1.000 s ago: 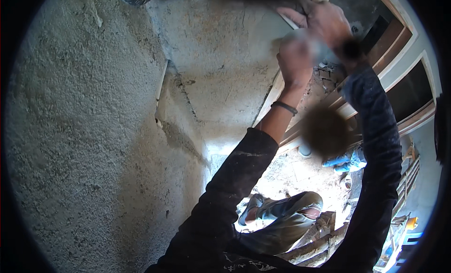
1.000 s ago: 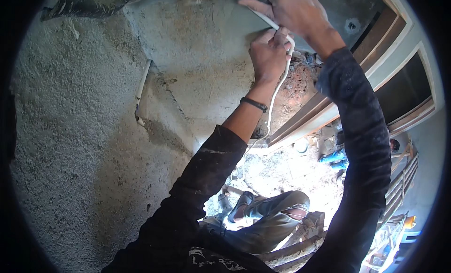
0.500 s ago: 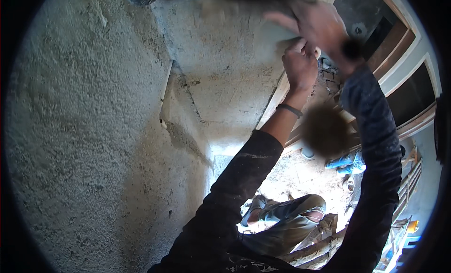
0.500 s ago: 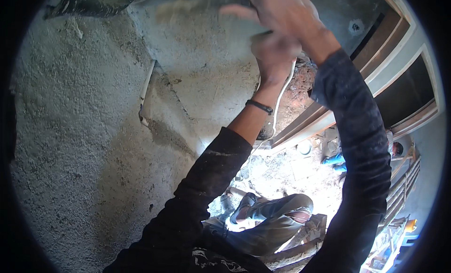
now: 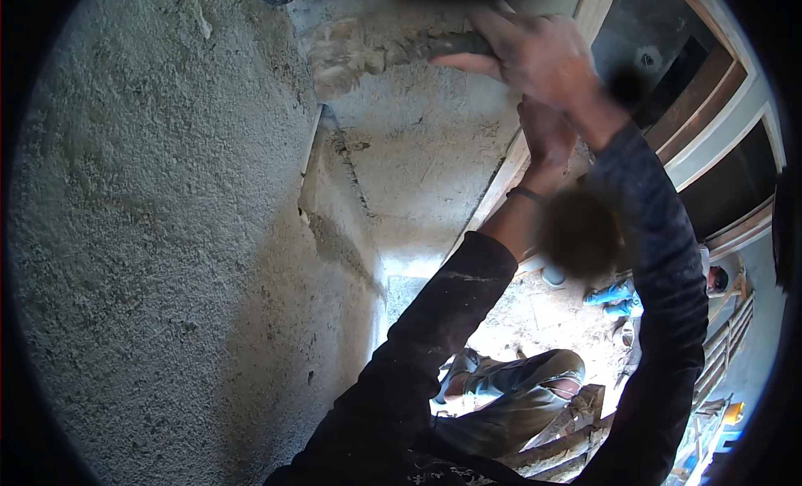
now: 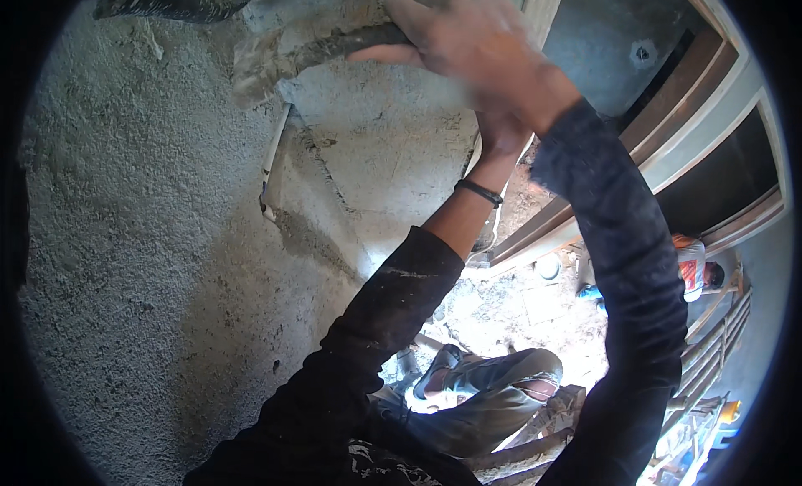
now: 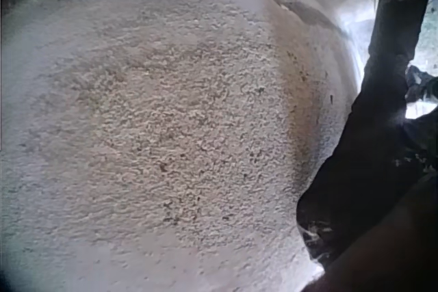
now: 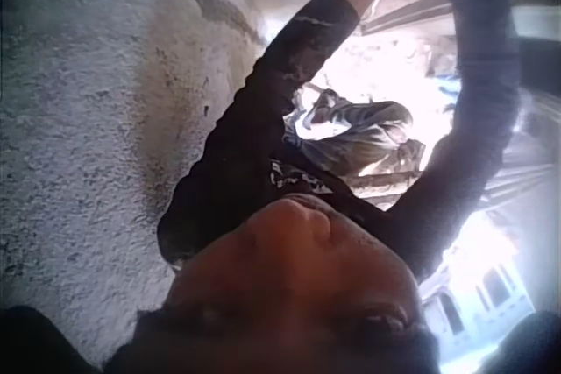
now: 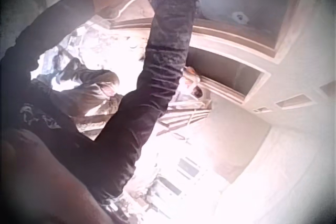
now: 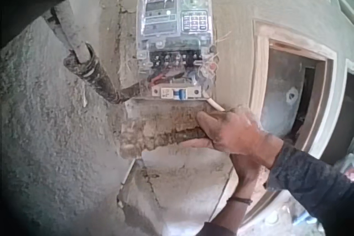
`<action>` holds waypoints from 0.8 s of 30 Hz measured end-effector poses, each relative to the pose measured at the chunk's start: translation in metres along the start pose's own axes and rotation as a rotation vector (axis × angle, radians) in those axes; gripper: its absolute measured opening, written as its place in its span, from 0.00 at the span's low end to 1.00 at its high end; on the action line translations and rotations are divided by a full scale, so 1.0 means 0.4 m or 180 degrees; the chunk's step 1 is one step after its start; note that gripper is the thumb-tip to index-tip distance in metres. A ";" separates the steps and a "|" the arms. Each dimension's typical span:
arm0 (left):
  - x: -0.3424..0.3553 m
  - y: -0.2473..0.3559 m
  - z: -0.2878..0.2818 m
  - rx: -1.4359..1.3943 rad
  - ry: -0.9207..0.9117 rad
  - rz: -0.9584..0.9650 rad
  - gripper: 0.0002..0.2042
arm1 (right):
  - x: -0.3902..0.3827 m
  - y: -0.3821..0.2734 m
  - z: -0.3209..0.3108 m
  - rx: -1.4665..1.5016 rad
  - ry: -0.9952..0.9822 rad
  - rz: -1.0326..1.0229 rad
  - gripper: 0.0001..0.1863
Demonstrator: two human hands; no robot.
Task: Installing and securing electrical cables into a wall channel using a small hatchet and mortar.
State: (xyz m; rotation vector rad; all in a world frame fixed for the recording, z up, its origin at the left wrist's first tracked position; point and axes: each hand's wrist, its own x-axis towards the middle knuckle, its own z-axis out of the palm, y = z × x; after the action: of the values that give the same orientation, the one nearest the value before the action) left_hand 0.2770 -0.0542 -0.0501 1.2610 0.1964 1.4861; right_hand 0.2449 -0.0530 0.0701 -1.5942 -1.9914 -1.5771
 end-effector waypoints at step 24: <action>0.042 -0.021 -0.073 -0.1329 -0.0605 -0.1465 0.12 | 0.140 -0.139 0.009 0.0468 -0.0813 0.0654 0.26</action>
State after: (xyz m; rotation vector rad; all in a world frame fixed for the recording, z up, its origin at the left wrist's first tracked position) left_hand 0.2628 -0.0235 -0.0584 0.9309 0.0397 0.9437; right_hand 0.1792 -0.0086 0.0705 -1.9484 -1.9309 -1.1768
